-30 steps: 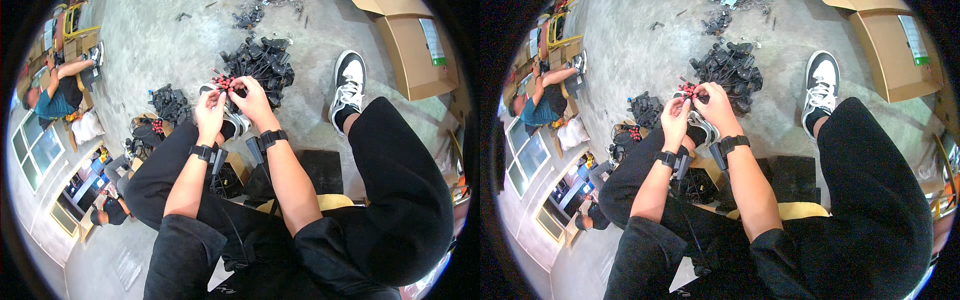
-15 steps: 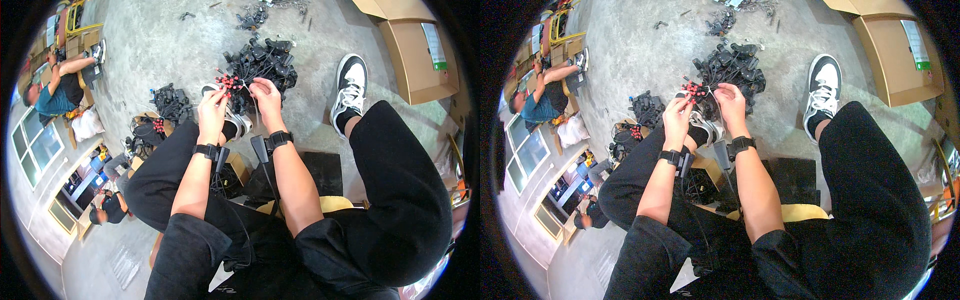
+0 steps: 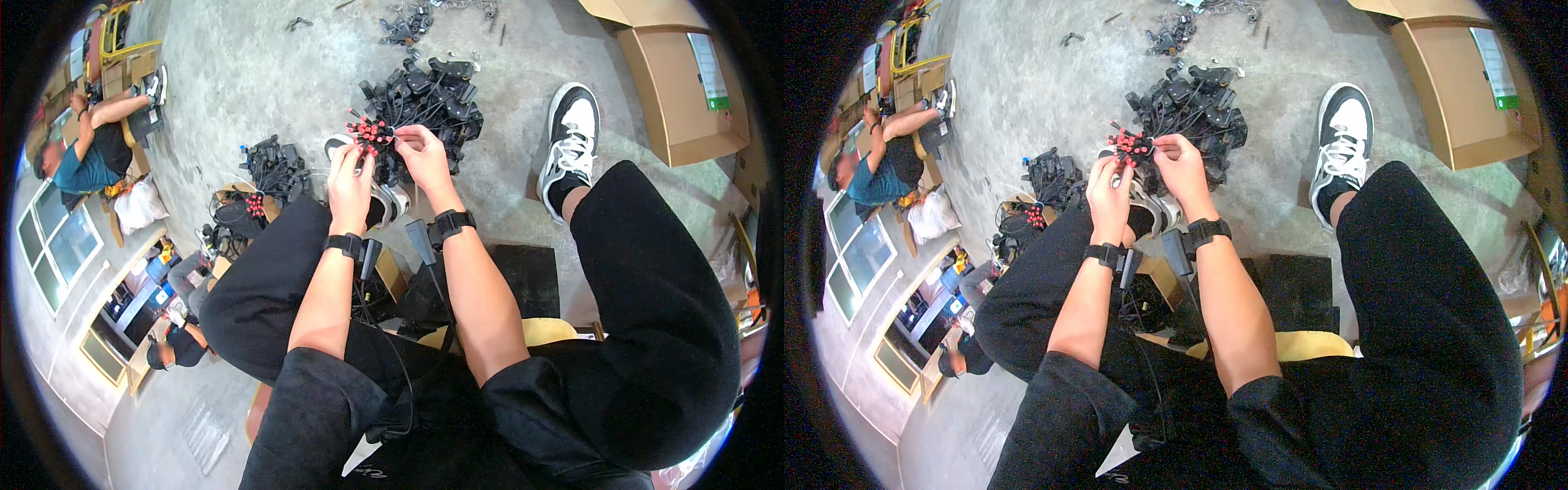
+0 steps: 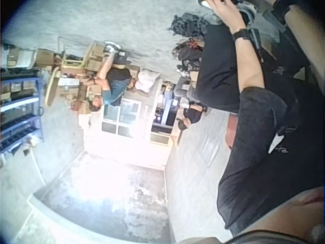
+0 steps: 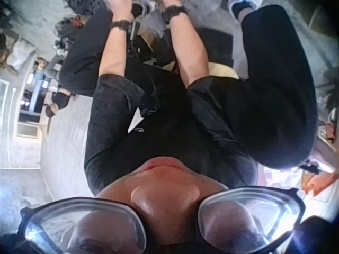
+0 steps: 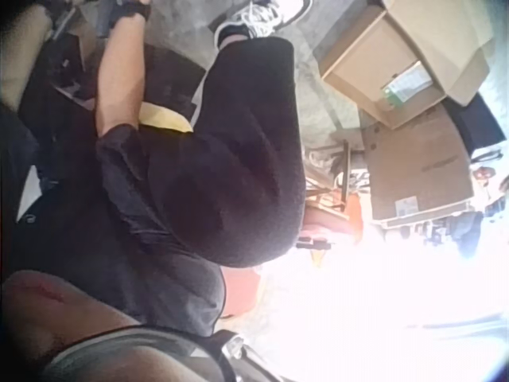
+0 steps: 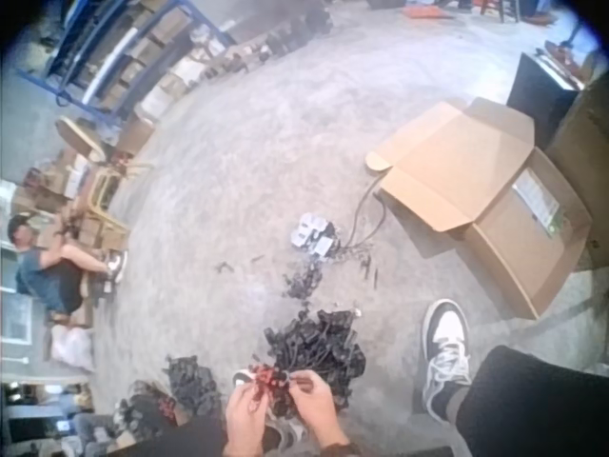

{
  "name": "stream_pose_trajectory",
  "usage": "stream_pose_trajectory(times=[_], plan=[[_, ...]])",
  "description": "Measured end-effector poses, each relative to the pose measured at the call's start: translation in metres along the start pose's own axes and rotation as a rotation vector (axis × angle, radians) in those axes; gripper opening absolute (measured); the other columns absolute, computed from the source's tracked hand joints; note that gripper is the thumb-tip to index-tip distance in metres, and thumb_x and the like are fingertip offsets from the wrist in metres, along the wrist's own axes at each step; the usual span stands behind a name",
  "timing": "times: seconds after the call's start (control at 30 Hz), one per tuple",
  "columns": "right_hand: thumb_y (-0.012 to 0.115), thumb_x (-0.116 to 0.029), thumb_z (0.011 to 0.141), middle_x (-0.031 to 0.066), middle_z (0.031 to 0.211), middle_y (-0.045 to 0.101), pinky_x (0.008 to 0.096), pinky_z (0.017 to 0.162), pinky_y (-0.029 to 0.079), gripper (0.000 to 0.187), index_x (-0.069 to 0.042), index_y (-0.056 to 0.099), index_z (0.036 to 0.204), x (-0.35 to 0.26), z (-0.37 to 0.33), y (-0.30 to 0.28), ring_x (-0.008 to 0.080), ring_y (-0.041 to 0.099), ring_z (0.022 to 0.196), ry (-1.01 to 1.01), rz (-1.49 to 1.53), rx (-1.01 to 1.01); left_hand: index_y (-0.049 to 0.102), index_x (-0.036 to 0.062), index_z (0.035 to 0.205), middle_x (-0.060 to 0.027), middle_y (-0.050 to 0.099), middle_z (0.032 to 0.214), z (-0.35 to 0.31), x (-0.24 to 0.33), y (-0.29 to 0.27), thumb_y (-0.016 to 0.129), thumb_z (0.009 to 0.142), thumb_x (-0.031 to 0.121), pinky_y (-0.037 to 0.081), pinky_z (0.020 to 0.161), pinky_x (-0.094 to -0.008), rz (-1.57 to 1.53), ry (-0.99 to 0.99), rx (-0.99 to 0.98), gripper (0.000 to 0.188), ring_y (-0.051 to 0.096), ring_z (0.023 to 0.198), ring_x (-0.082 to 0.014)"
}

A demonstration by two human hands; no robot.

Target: The person picks up a bundle of red and black wires from a chair and gathers more wires from a pile on the floor. They wrap a white cable tie around the bundle of wires and secure it.

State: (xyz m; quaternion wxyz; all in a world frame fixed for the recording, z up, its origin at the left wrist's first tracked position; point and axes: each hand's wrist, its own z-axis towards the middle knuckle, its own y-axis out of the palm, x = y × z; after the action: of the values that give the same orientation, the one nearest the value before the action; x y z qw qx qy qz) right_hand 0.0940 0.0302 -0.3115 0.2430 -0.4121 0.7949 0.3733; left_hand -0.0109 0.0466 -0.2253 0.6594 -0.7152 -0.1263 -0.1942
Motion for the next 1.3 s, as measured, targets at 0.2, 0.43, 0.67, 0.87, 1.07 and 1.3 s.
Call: stream_pose_trajectory(times=[0.2, 0.43, 0.67, 0.87, 1.07, 1.3], plan=[[0.068, -0.007, 0.068, 0.0078, 0.090, 0.051, 0.0295, 0.073, 0.046, 0.026, -0.007, 0.061, 0.093, -0.012, -0.009, 0.008, 0.0181, 0.052, 0.079, -0.200, -0.302, -0.014, 0.060, 0.0010, 0.094, -0.0126, 0.059, 0.092, 0.007, 0.007, -0.004, 0.060, 0.080, 0.010, 0.046, 0.071, -0.0362, 0.111, -0.080, -0.182, 0.017, 0.058, 0.083, -0.0298], [0.068, -0.007, 0.069, 0.0076, 0.089, 0.051, 0.0290, 0.071, 0.046, 0.024, -0.008, 0.062, 0.093, -0.022, -0.009, 0.008, 0.0176, 0.053, 0.077, -0.185, -0.276, -0.006, 0.059, 0.0028, 0.091, -0.0122, 0.058, 0.086, 0.012, -0.003, -0.009, 0.055, 0.081, 0.009, 0.046, 0.067, -0.0389, 0.202, 0.106, -0.179, 0.012, 0.057, 0.076, -0.0322], [0.066, -0.004, 0.071, 0.0084, 0.086, 0.053, 0.0283, 0.068, 0.047, 0.019, -0.004, 0.061, 0.089, -0.022, -0.005, 0.007, 0.0162, 0.054, 0.071, -0.172, -0.304, -0.003, 0.055, 0.0001, 0.089, -0.0152, 0.058, 0.083, 0.018, -0.006, -0.025, 0.057, 0.078, 0.004, 0.047, 0.067, -0.0381, 0.295, 0.263, -0.263, 0.012, 0.058, 0.078, -0.0325], [0.068, -0.005, 0.070, 0.0084, 0.089, 0.054, 0.0287, 0.067, 0.047, 0.022, -0.003, 0.059, 0.091, -0.016, -0.006, 0.008, 0.0159, 0.055, 0.072, -0.142, -0.226, -0.001, 0.056, 0.0010, 0.088, -0.0142, 0.058, 0.082, 0.019, 0.005, -0.040, 0.057, 0.077, 0.000, 0.047, 0.064, -0.0359, 0.187, 0.246, -0.134, 0.011, 0.059, 0.075, -0.0305], [0.069, -0.006, 0.070, 0.0077, 0.087, 0.053, 0.0286, 0.066, 0.047, 0.026, -0.003, 0.058, 0.093, -0.015, -0.005, 0.012, 0.0161, 0.054, 0.072, -0.103, -0.244, 0.029, 0.062, 0.0010, 0.088, -0.0125, 0.061, 0.084, 0.030, 0.003, -0.041, 0.062, 0.078, 0.004, 0.047, 0.065, -0.0297, 0.004, 0.120, -0.192, 0.011, 0.061, 0.075, -0.0247], [0.061, -0.003, 0.076, 0.0037, 0.078, 0.044, 0.0241, 0.063, 0.044, 0.030, -0.013, 0.062, 0.105, -0.019, -0.006, 0.013, 0.0113, 0.047, 0.067, -0.246, -0.410, 0.004, 0.063, 0.0012, 0.090, -0.0109, 0.061, 0.079, 0.030, -0.001, -0.044, 0.063, 0.077, 0.004, 0.047, 0.064, -0.0278, 0.024, 0.102, -0.227, 0.013, 0.060, 0.069, -0.0194]])
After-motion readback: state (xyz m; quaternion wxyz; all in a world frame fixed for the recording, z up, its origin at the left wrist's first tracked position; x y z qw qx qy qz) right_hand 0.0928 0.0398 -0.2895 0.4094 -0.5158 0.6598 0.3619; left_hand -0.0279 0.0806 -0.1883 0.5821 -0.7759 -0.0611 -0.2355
